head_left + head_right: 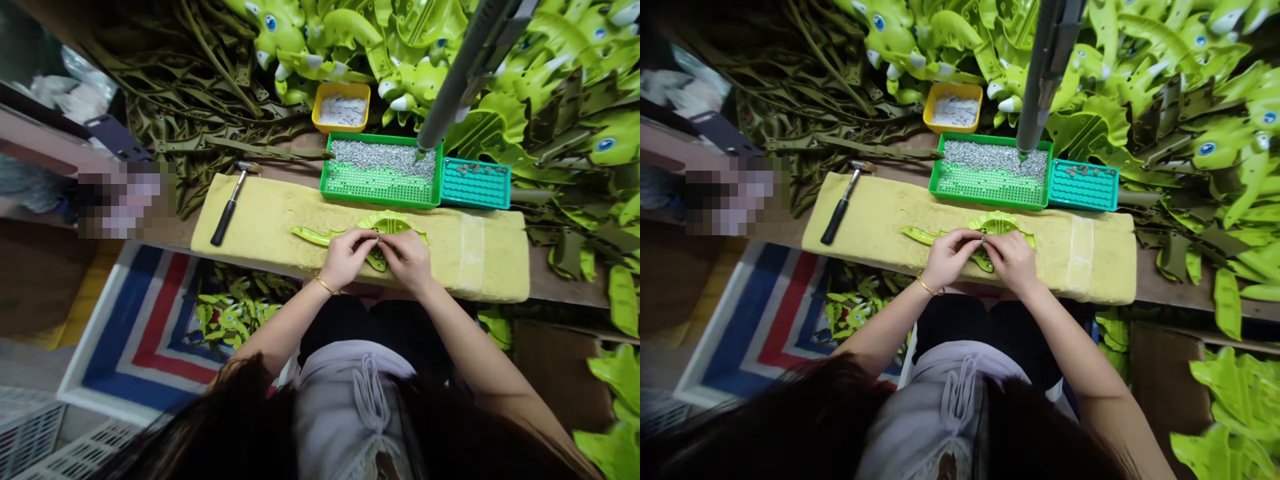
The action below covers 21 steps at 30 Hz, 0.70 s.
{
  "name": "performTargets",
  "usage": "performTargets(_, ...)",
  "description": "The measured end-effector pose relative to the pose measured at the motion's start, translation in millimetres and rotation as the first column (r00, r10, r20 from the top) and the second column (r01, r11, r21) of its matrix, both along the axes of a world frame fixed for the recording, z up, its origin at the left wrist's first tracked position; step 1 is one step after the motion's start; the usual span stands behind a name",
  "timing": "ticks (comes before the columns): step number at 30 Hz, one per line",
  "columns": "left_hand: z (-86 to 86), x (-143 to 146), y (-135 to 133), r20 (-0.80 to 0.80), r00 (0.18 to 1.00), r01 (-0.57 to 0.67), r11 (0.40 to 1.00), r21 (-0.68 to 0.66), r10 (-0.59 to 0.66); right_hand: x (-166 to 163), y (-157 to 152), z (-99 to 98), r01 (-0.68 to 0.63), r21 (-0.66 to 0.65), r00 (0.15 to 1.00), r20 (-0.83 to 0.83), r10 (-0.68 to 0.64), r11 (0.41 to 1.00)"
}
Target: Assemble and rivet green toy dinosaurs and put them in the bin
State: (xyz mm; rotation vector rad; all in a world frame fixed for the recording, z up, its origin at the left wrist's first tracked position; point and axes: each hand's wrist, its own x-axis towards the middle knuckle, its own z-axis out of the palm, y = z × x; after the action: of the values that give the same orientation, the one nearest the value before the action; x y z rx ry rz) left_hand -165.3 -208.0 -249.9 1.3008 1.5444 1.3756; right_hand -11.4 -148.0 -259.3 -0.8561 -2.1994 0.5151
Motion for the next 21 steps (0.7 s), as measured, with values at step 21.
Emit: performTargets(21, -5.9, -19.3, 1.7, -0.054, 0.99, 0.133, 0.99, 0.049, -0.13, 4.0, 5.5, 5.4, -0.05, -0.086, 0.991, 0.117, 0.06, 0.995)
